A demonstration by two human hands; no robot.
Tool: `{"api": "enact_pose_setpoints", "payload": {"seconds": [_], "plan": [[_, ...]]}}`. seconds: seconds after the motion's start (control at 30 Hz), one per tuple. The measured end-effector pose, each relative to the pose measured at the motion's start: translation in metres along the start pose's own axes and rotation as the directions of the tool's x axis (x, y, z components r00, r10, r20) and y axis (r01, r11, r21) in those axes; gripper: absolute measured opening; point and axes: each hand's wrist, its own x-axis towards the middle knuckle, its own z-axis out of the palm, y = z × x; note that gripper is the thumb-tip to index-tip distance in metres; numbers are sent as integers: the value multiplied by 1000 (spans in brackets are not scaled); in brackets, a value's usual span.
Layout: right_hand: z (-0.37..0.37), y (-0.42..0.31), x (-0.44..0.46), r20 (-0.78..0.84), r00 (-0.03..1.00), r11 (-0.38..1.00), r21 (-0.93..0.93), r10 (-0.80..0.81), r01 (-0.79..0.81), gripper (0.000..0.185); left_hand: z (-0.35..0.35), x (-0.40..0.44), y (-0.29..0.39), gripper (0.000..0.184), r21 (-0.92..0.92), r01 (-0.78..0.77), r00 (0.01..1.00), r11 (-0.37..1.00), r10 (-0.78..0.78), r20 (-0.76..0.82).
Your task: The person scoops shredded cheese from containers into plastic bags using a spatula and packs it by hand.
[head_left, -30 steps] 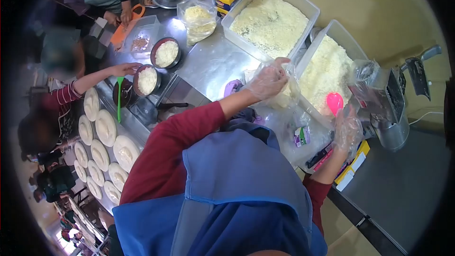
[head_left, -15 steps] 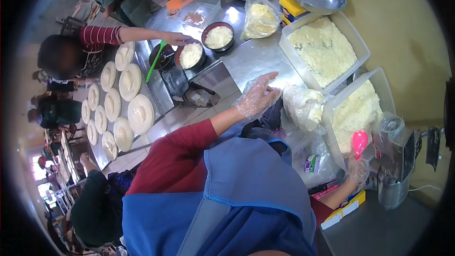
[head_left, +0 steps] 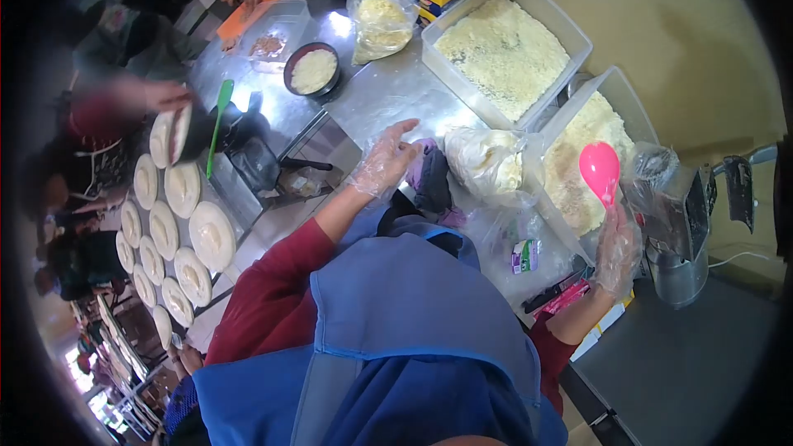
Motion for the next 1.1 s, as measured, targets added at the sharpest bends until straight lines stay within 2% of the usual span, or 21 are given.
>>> {"api": "enact_pose_setpoints", "payload": {"seconds": [0.03, 0.07, 0.1, 0.13, 0.2, 0.27, 0.33, 0.37, 0.4, 0.47, 0.57, 0.6, 0.67, 0.7, 0.77, 0.8, 0.87, 0.97, 1.0, 1.07, 1.1], "plan": [[-3, -8, 5, -4, 1000, 1000, -9, 14, -14, 36, -3, 9, 0, 51, -21, -9, 1000, 1000, 9, 9], [-5, -17, 12, -28, 995, 992, -85, -96, 94, 35, -3, 21, -2, 51, -27, -12, 1000, 1000, 12, 27], [-6, -28, 21, -42, 978, 967, -164, -205, 196, 34, -4, 37, -5, 55, -70, -30, 999, 997, 28, -29], [-6, -46, 30, -44, 981, 968, -174, -189, 178, 34, -6, 54, -5, 60, -113, -49, 996, 992, 40, -85], [-1, -86, 53, -1, 975, 962, -163, -220, 217, 32, -8, 92, -1, 67, -232, 20, 999, 972, -30, -40], [22, -108, 83, 8, 954, 951, -73, -299, 299, 31, -6, 127, 8, 80, -403, 217, 973, 889, -229, 20], [53, -133, 125, 110, 930, 928, -93, -352, 362, 33, 0, 158, 7, 81, -497, 295, 954, 816, -283, 102], [95, -118, 154, 5, 847, 846, -50, -531, 530, 30, 2, 171, 5, 82, -572, 364, 930, 735, -326, 172], [128, -104, 184, -107, 725, 731, -28, -681, 682, 28, 4, 182, 3, 82, -570, 372, 927, 733, -326, 185], [124, -155, 218, 230, 894, 842, -309, -384, 442, 23, 9, 198, -4, 89, -637, 466, 884, 614, -358, 301], [164, -164, 255, 213, 949, 897, -330, -232, 293, 23, 7, 202, -15, 92, -633, 477, 879, 609, -335, 340], [175, -166, 256, 219, 951, 898, -336, -218, 283, 23, 6, 204, -17, 92, -628, 489, 872, 605, -338, 354], [191, -175, 238, 213, 945, 948, -146, -248, 281, 25, 4, 203, -20, 93, -630, 527, 850, 571, -355, 389], [191, -181, 222, 222, 946, 950, -154, -235, 272, 25, 2, 202, -21, 93, -626, 540, 842, 563, -359, 403], [186, -192, 193, 181, 846, 864, 45, -501, 502, 28, 1, 200, -23, 89, -652, 494, 869, 575, -307, 389], [189, -190, 203, 187, 850, 869, 39, -492, 494, 28, 1, 200, -23, 89, -649, 504, 863, 571, -307, 400], [199, -182, 243, 319, 858, 842, -238, -402, 484, 28, 0, 201, -23, 80, -619, 493, 869, 612, -316, 380], [193, -181, 310, 34, 930, 924, -105, -366, 367, 24, -3, 196, -13, 73, -626, 466, 884, 626, -310, 349], [213, -178, 326, 38, 932, 926, -105, -361, 363, 24, -3, 196, -11, 73, -623, 471, 882, 625, -312, 354], [259, -168, 343, 191, 929, 910, 339, -316, 240, 22, -4, 195, -9, 72, -623, 479, 878, 619, -333, 345], [254, -177, 328, 194, 930, 911, 338, -313, 236, 22, -4, 196, -11, 72, -621, 484, 875, 617, -335, 349]]}}
